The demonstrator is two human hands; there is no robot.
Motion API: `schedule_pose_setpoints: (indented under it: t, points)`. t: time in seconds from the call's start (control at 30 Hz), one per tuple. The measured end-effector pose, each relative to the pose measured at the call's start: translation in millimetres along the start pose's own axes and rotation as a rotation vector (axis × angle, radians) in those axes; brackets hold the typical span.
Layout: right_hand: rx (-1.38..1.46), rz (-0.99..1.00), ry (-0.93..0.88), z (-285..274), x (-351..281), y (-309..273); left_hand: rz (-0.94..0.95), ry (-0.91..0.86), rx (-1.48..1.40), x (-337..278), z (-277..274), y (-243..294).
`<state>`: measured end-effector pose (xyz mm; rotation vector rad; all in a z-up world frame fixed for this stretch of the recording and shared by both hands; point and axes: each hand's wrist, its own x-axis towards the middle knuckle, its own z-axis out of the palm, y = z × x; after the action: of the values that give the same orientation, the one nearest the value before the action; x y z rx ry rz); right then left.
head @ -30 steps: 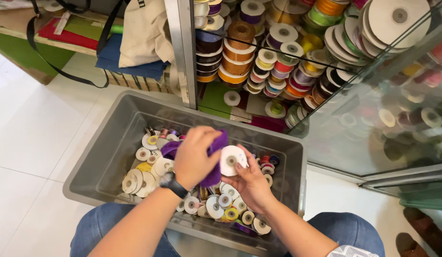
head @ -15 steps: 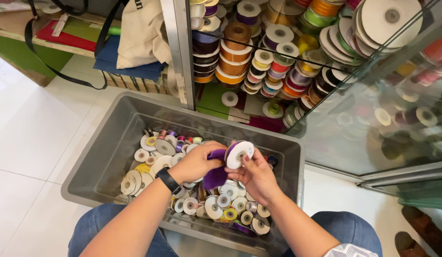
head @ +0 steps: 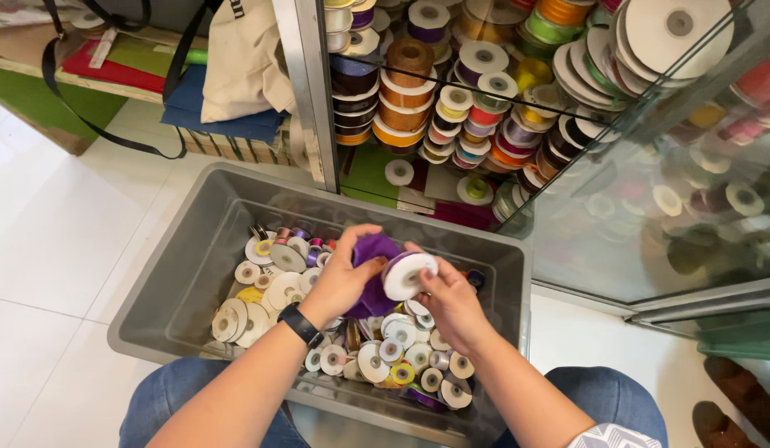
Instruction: The person sits on the floor and organizes spools of ribbon from a plastic bin. They pick up spools, wipe them with a purple cloth, and place them into a glass display cabinet. The person handles various colored ribbons, including white, purple, and gold, one at a time.
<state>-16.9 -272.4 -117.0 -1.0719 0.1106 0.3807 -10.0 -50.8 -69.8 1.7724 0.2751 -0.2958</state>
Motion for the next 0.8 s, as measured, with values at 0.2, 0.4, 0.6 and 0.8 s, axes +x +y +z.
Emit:
schedule_pose_setpoints:
  t: [0.2, 0.4, 0.6, 0.8]
  points:
    - [-0.057, 0.008, 0.153, -12.6, 6.6, 7.9, 0.061, -0.073, 0.107, -11.9, 2.2, 3.3]
    - [-0.120, -0.286, 0.074, 40.8, 38.1, -122.7, 0.512, 0.055, 0.781, 13.5, 10.1, -35.9]
    - [-0.180, -0.364, 0.113, 120.0, 157.7, -261.4, 0.438, -0.093, 0.667, -13.7, 21.5, -1.5]
    - [0.156, -0.371, 0.179, 158.9, 288.5, -294.7, 0.581, -0.109, 0.555, -22.5, 23.7, -6.0]
